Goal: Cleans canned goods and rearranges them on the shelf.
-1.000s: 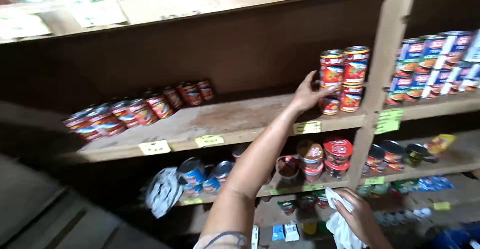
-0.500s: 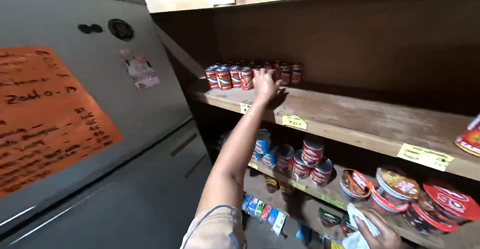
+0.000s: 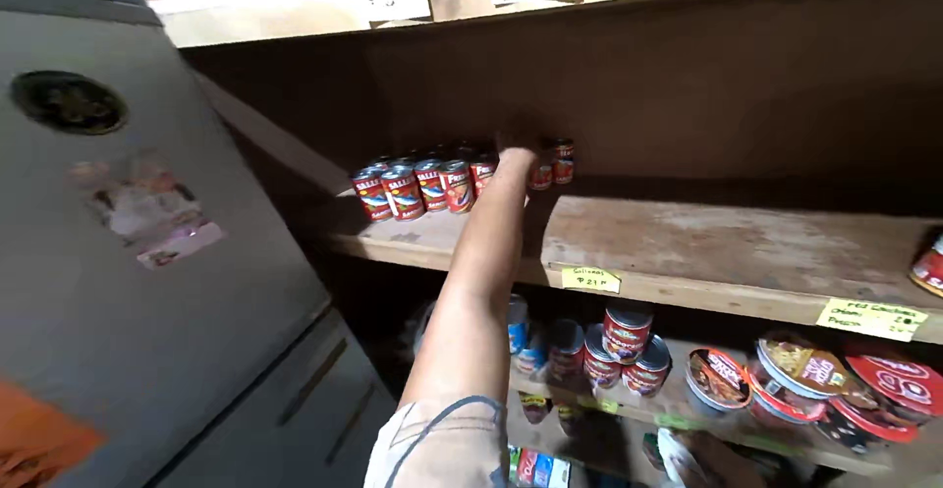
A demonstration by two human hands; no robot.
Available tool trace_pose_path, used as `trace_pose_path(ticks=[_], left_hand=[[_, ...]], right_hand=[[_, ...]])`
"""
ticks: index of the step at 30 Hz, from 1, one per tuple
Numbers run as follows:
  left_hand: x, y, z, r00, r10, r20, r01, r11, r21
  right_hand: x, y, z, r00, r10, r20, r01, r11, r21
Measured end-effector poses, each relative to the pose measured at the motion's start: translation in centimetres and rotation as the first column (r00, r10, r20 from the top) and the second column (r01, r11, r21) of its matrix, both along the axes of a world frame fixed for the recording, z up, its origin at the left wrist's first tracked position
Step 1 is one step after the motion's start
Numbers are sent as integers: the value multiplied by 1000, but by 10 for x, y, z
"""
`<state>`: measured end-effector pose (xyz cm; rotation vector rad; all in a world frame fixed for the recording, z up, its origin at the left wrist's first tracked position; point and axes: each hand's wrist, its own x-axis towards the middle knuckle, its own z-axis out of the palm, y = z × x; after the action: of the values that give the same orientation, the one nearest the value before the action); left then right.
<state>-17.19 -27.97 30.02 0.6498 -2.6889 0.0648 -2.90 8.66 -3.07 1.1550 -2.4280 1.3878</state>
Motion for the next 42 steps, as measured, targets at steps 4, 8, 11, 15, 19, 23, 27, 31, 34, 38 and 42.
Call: trace_pose_path(ticks=[4,8,11,15,19,23,27,31,34,38,42], left_hand=[[-21,-5,-16,1000,-2,30,-1,997,79],[5,14,-18,989,-151,-2,147,958,245],[38,56,-39,751,-426,-505,586,781,213],[88,157,-86,334,-612,-717,898,438,45],[99,245,-118,167,-599,-783,969,248,17],[101,295,-129,199,-554,-809,962,266,54],[97,317,-139,222,-595,-773,964,255,80],[101,333,-143,259,-619,-741,963,228,146],[104,348,-142,239,-647,-724,971,175,165],[100,358,-150,255,-627,-736,963,236,132],[93,380,-166,214,-594,-775,954,297,36]], right_hand=[[9,18,-3,998,-65,-25,65,998,-5],[10,42,14,991,-124,-54,118,988,-104],[-8,64,45,971,-183,-151,136,950,-280],[-37,77,130,891,-233,-389,-30,826,-562],[-47,72,199,678,-430,-597,-15,803,-595],[-36,74,195,536,-473,-699,303,881,-364],[-30,114,181,541,-356,-762,293,929,-226],[-33,168,190,557,-403,-726,343,908,-241],[-36,170,189,548,-307,-778,278,944,-176],[-34,178,177,463,-346,-816,470,876,-105],[-11,163,162,497,-506,-705,536,818,-209]])
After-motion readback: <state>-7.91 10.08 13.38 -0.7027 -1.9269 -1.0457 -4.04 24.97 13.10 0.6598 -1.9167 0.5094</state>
